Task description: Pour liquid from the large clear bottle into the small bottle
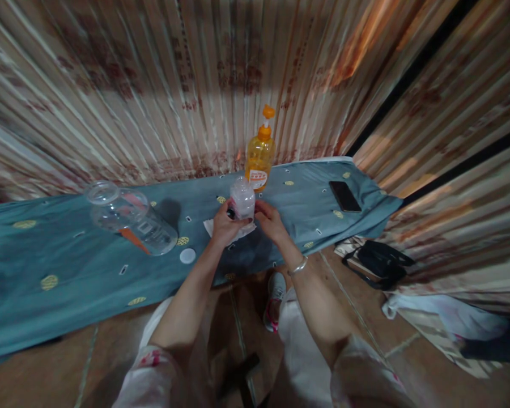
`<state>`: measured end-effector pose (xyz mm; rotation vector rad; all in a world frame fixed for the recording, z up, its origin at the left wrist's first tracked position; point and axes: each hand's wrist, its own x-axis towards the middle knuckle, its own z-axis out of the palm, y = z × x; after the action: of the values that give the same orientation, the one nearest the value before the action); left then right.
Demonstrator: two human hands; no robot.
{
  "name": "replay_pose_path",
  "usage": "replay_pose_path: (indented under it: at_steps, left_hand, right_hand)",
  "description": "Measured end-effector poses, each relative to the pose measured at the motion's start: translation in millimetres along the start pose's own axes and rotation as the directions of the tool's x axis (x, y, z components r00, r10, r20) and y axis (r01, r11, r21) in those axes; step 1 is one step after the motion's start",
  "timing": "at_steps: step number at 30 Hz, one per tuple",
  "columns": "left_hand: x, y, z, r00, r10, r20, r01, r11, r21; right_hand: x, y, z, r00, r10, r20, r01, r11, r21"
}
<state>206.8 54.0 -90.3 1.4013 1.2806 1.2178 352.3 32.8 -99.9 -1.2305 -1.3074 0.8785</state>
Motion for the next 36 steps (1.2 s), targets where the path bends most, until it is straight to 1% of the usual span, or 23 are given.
replay_pose_path:
  at_steps: [4, 6, 7, 8, 10, 12, 13, 15, 17, 19, 20, 21, 23, 25, 28, 29, 30, 31, 32, 33, 34, 35, 36]
  left_hand:
    - [-2.0, 9.2, -10.5, 0.998, -0.004, -0.055, 0.006, 0.999, 0.039]
    - [-2.6, 14.8, -19.9, 0.997, -0.003, -0.078, 0.007, 0.999, 0.049]
    - [-2.8, 17.7, -25.5, 0.996, -0.003, -0.09, 0.008, 0.999, 0.053]
    - [-3.1, 20.5, -31.5, 0.995, -0.004, -0.1, 0.01, 0.998, 0.059]
    - [-3.7, 25.4, -44.1, 0.992, 0.0, -0.128, 0.011, 0.997, 0.081]
    - [-4.4, 28.5, -55.5, 0.986, 0.014, -0.164, 0.004, 0.994, 0.11]
    - [-4.8, 29.4, -60.2, 0.984, 0.021, -0.179, 0.002, 0.992, 0.126]
    - [-5.8, 29.9, -67.6, 0.98, 0.031, -0.198, 0.0, 0.987, 0.158]
    - [-7.3, 29.3, -72.5, 0.98, 0.034, -0.198, 0.002, 0.983, 0.181]
    - [-9.4, 27.7, -76.0, 0.981, 0.023, -0.192, 0.014, 0.982, 0.19]
    - [-10.6, 26.4, -77.6, 0.982, 0.015, -0.189, 0.022, 0.981, 0.192]
    - [-11.9, 24.7, -79.2, 0.983, 0.007, -0.186, 0.029, 0.981, 0.193]
    - [-14.9, 20.1, -81.9, 0.986, 0.001, -0.168, 0.033, 0.979, 0.202]
    - [-18.3, 13.9, -82.9, 0.99, 0.004, -0.138, 0.026, 0.976, 0.218]
    - [-24.0, 4.1, -79.1, 0.995, -0.001, -0.096, 0.023, 0.974, 0.224]
    - [-25.9, 1.3, -76.6, 0.997, -0.007, -0.082, 0.025, 0.975, 0.223]
    - [-27.5, -1.2, -73.6, 0.998, -0.012, -0.067, 0.027, 0.975, 0.22]
    - [-28.8, -3.1, -70.5, 0.999, -0.016, -0.051, 0.027, 0.976, 0.218]
    - [-29.7, -4.6, -67.4, 0.999, -0.019, -0.037, 0.027, 0.976, 0.215]
    - [-30.3, -5.8, -64.6, 0.999, -0.022, -0.026, 0.027, 0.977, 0.212]
    - [-30.6, -6.6, -62.2, 1.0, -0.022, -0.017, 0.025, 0.978, 0.209]
    - [-30.6, -7.2, -60.2, 1.0, -0.021, -0.009, 0.023, 0.979, 0.204]
    - [-30.4, -7.6, -58.7, 1.0, -0.019, -0.002, 0.019, 0.98, 0.199]
  right_hand:
    - [-0.8, -3.9, 4.8, 1.0, -0.007, 0.026, 0.004, 0.994, 0.112]
    - [-1.1, -5.6, 7.2, 0.999, 0.035, 0.013, -0.036, 0.995, 0.089]
    - [-1.7, -6.3, 8.5, 0.998, 0.061, -0.001, -0.061, 0.998, 0.025]
    - [-2.8, -7.2, 10.0, 0.997, 0.079, -0.013, -0.079, 0.994, -0.078]
    - [-7.6, -9.4, 14.4, 0.997, 0.075, 0.003, -0.069, 0.935, -0.347]
    - [-16.0, -12.7, 22.4, 0.994, 0.048, 0.103, 0.02, 0.822, -0.569]
    - [-21.2, -14.8, 28.2, 0.984, 0.038, 0.173, 0.081, 0.77, -0.633]
    - [-31.7, -19.0, 42.4, 0.955, 0.034, 0.295, 0.192, 0.686, -0.702]
    - [-39.8, -22.4, 57.2, 0.935, 0.043, 0.353, 0.255, 0.612, -0.749]
    - [-43.4, -23.7, 67.7, 0.937, 0.062, 0.344, 0.256, 0.548, -0.796]
    - [-43.0, -23.3, 70.1, 0.943, 0.07, 0.327, 0.241, 0.533, -0.811]
    - [-41.2, -22.3, 70.2, 0.951, 0.076, 0.3, 0.214, 0.54, -0.814]
    - [-33.6, -18.9, 63.8, 0.97, 0.087, 0.227, 0.131, 0.599, -0.79]
    - [-22.2, -14.7, 50.7, 0.986, 0.1, 0.134, 0.035, 0.66, -0.751]
    - [-3.7, -12.2, 28.3, 0.994, 0.107, 0.024, -0.057, 0.687, -0.724]
    - [1.3, -13.7, 22.4, 0.995, 0.101, -0.014, -0.083, 0.727, -0.681]
    - [5.2, -16.7, 17.9, 0.995, 0.089, -0.051, -0.102, 0.799, -0.593]
    - [7.7, -21.5, 15.2, 0.994, 0.072, -0.079, -0.1, 0.886, -0.453]
    - [8.7, -27.7, 14.2, 0.994, 0.049, -0.099, -0.075, 0.959, -0.272]
    - [8.5, -35.0, 14.9, 0.994, 0.02, -0.107, -0.028, 0.997, -0.079]
    - [7.1, -42.9, 17.0, 0.995, -0.019, -0.102, 0.028, 0.996, 0.083]
    - [5.1, -50.5, 20.2, 0.994, -0.065, -0.084, 0.079, 0.98, 0.183]
    - [2.8, -57.3, 24.1, 0.992, -0.105, -0.063, 0.117, 0.966, 0.231]
